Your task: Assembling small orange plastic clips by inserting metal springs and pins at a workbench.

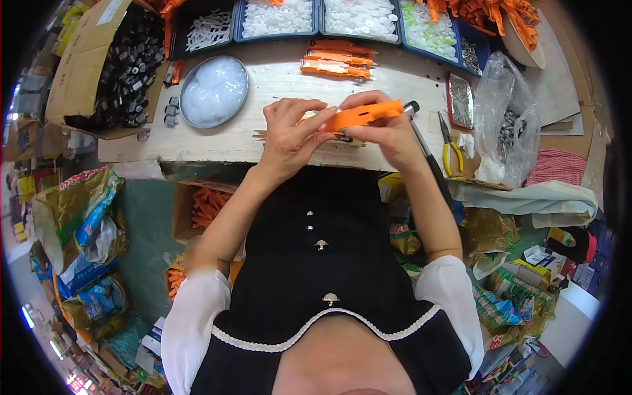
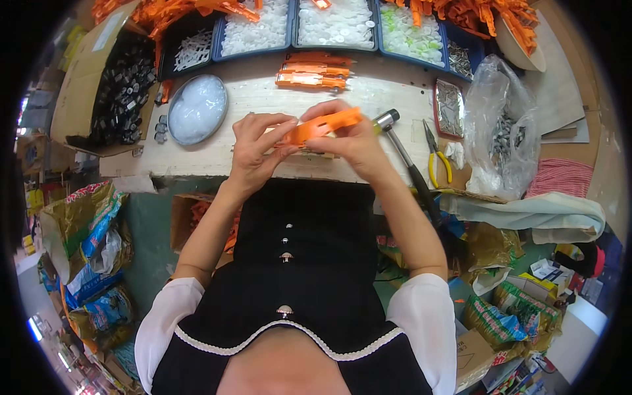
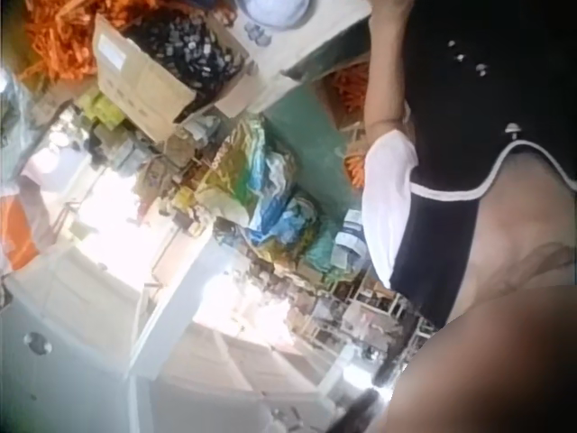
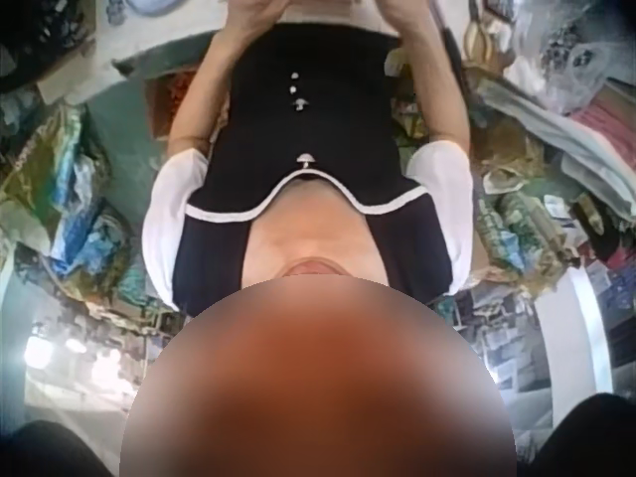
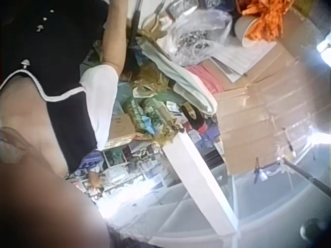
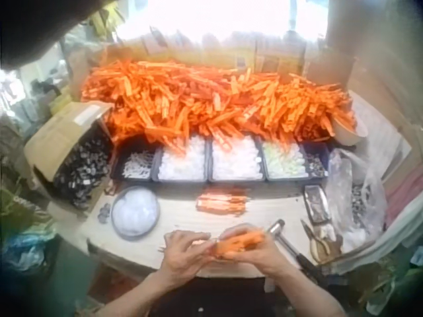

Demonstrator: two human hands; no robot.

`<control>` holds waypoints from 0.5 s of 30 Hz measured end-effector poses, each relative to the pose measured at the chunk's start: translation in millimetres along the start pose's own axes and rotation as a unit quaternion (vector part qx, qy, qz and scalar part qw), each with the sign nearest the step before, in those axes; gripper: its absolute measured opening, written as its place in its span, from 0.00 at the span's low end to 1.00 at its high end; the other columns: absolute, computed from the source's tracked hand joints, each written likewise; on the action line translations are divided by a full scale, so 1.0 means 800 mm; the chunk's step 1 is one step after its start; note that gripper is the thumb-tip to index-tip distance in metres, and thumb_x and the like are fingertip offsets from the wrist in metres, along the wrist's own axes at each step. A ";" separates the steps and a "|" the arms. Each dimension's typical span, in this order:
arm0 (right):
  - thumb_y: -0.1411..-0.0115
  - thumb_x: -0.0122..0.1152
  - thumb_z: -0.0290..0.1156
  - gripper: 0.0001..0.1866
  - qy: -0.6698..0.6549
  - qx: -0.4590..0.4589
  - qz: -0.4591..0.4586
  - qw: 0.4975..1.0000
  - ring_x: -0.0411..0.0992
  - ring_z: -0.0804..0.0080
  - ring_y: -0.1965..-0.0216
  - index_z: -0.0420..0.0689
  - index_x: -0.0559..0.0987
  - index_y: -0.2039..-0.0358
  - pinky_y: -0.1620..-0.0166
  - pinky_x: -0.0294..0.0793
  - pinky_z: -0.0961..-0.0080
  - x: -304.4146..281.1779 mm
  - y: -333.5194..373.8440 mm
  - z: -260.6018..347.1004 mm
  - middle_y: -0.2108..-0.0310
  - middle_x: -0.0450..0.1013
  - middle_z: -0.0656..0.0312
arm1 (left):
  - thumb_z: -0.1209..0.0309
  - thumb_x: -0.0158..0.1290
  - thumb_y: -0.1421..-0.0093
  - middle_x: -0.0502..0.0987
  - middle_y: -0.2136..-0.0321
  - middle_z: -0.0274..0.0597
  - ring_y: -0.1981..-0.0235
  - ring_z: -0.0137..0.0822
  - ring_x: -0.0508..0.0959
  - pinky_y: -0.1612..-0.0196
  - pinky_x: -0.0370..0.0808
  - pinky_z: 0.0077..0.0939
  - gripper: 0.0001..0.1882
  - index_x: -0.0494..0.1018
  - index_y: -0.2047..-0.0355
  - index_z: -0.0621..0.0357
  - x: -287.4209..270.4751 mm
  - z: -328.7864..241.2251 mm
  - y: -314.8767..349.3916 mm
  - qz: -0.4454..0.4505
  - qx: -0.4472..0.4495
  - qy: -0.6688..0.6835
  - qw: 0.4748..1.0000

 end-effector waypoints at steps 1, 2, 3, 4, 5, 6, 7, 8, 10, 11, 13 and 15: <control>0.55 0.61 0.19 0.18 -0.036 0.014 0.004 0.999 0.67 0.79 0.59 0.42 0.71 0.61 0.57 0.67 0.84 0.011 0.001 -0.008 0.60 0.68 0.64 | 0.71 0.58 0.55 0.73 0.65 0.32 0.63 0.33 0.69 0.57 0.56 0.30 0.18 0.73 0.61 0.50 0.000 0.001 0.002 0.009 0.025 -0.016 1.000; 0.55 0.61 0.19 0.18 -0.037 0.014 0.004 0.999 0.67 0.79 0.59 0.42 0.71 0.61 0.57 0.67 0.84 0.017 0.001 -0.012 0.60 0.68 0.64 | 0.72 0.58 0.55 0.74 0.67 0.31 0.66 0.32 0.70 0.58 0.57 0.29 0.19 0.72 0.59 0.50 -0.003 0.004 0.005 0.003 0.032 -0.013 0.999; 0.54 0.61 0.19 0.18 -0.056 0.021 0.003 0.998 0.67 0.79 0.59 0.42 0.71 0.61 0.57 0.67 0.84 0.021 0.001 -0.015 0.59 0.68 0.64 | 0.72 0.58 0.55 0.74 0.67 0.31 0.66 0.32 0.70 0.58 0.57 0.29 0.19 0.72 0.59 0.50 -0.008 0.005 0.008 0.004 0.032 -0.013 0.999; 0.53 0.61 0.20 0.18 -0.075 0.028 0.001 0.997 0.67 0.79 0.59 0.42 0.71 0.60 0.57 0.67 0.84 0.023 0.002 -0.017 0.59 0.68 0.64 | 0.73 0.58 0.55 0.74 0.68 0.32 0.66 0.32 0.70 0.59 0.58 0.28 0.19 0.73 0.60 0.52 -0.014 0.006 0.009 0.013 0.033 -0.026 0.999; 0.53 0.61 0.20 0.18 -0.075 0.028 0.002 0.997 0.67 0.79 0.59 0.42 0.71 0.60 0.57 0.67 0.84 0.022 0.004 -0.016 0.59 0.68 0.64 | 0.73 0.58 0.55 0.75 0.69 0.33 0.66 0.32 0.71 0.59 0.59 0.27 0.19 0.73 0.60 0.54 -0.020 0.007 0.011 0.022 0.034 -0.040 0.998; 0.53 0.61 0.20 0.18 -0.035 0.034 -0.021 0.999 0.67 0.79 0.59 0.41 0.71 0.59 0.57 0.67 0.83 0.016 0.008 -0.013 0.59 0.68 0.64 | 0.73 0.57 0.55 0.74 0.68 0.32 0.68 0.33 0.69 0.60 0.58 0.29 0.18 0.72 0.60 0.53 -0.025 0.011 0.013 0.021 0.040 -0.052 0.998; 0.52 0.60 0.21 0.18 0.007 0.040 -0.046 0.998 0.67 0.79 0.59 0.41 0.70 0.58 0.56 0.67 0.83 0.007 0.012 -0.011 0.58 0.68 0.63 | 0.73 0.57 0.55 0.74 0.68 0.32 0.68 0.33 0.69 0.60 0.58 0.29 0.18 0.72 0.60 0.53 -0.030 0.017 0.015 0.021 0.039 -0.052 0.998; 0.51 0.59 0.21 0.19 -0.001 0.019 -0.075 0.997 0.67 0.78 0.59 0.41 0.70 0.57 0.56 0.67 0.83 -0.008 0.018 -0.017 0.58 0.68 0.63 | 0.73 0.57 0.55 0.74 0.68 0.32 0.68 0.32 0.69 0.60 0.58 0.29 0.18 0.71 0.60 0.55 -0.033 0.021 0.017 0.045 0.051 -0.077 0.995; 0.50 0.59 0.22 0.18 0.044 0.004 -0.096 0.994 0.67 0.79 0.59 0.41 0.70 0.57 0.55 0.66 0.83 -0.036 0.034 -0.017 0.59 0.68 0.64 | 0.74 0.56 0.54 0.74 0.68 0.33 0.68 0.32 0.69 0.59 0.58 0.30 0.18 0.71 0.60 0.56 -0.036 0.029 0.018 0.070 0.062 -0.099 0.991; 0.50 0.59 0.22 0.17 0.086 -0.012 -0.116 0.989 0.67 0.79 0.59 0.41 0.70 0.58 0.55 0.66 0.84 -0.047 0.041 -0.015 0.59 0.69 0.65 | 0.75 0.56 0.54 0.74 0.68 0.34 0.68 0.33 0.70 0.60 0.59 0.30 0.18 0.71 0.60 0.58 -0.037 0.031 0.018 0.090 0.092 -0.128 0.983; 0.49 0.59 0.23 0.16 0.101 -0.001 -0.134 0.986 0.67 0.79 0.59 0.41 0.71 0.58 0.55 0.66 0.84 -0.056 0.053 -0.012 0.61 0.69 0.66 | 0.76 0.55 0.55 0.74 0.69 0.35 0.68 0.34 0.70 0.60 0.60 0.29 0.18 0.70 0.61 0.60 -0.036 0.031 0.016 0.111 0.121 -0.157 0.974; 0.49 0.59 0.24 0.15 0.116 0.011 -0.154 0.981 0.67 0.79 0.59 0.41 0.71 0.59 0.55 0.65 0.85 -0.062 0.058 -0.011 0.62 0.69 0.66 | 0.77 0.54 0.55 0.74 0.67 0.36 0.67 0.34 0.70 0.60 0.60 0.30 0.18 0.70 0.61 0.60 -0.035 0.029 0.013 0.135 0.148 -0.170 0.965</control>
Point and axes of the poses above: each hand's wrist, its own y-axis away from the middle knuckle, its own x-axis out of the palm, z = x × y, the point moved 3 cm from there along -y, towards the middle knuckle
